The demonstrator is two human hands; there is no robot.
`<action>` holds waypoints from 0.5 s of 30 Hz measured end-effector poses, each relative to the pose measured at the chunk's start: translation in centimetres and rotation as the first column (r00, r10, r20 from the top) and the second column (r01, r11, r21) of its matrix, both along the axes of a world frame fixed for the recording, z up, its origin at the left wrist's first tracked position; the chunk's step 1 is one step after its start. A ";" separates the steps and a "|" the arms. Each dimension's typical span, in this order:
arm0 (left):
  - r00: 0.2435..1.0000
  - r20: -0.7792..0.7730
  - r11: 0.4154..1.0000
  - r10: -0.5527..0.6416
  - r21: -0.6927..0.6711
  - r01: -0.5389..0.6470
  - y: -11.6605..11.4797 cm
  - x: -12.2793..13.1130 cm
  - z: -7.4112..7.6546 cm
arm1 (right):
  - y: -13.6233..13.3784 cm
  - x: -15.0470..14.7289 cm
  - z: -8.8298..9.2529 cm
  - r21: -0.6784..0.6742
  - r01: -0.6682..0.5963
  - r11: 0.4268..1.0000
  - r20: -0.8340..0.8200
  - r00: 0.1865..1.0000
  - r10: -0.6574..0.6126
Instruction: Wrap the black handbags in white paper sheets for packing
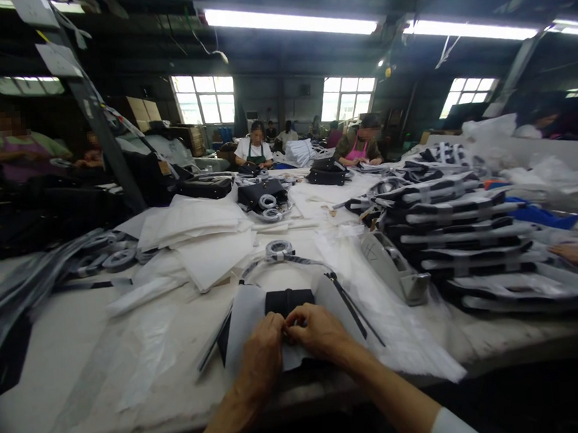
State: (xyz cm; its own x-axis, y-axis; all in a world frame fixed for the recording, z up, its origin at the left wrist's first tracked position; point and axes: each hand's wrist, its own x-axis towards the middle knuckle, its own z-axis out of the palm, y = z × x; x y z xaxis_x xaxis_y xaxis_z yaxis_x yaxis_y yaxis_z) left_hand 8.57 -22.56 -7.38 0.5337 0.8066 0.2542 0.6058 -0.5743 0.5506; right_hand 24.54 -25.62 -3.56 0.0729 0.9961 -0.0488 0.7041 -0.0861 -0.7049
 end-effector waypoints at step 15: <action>0.990 -0.088 0.993 -0.110 0.033 0.113 -0.7 -1.2 1.2 | 1.2 0.8 -1.6 -0.046 0.019 0.999 -0.080 0.997 -0.023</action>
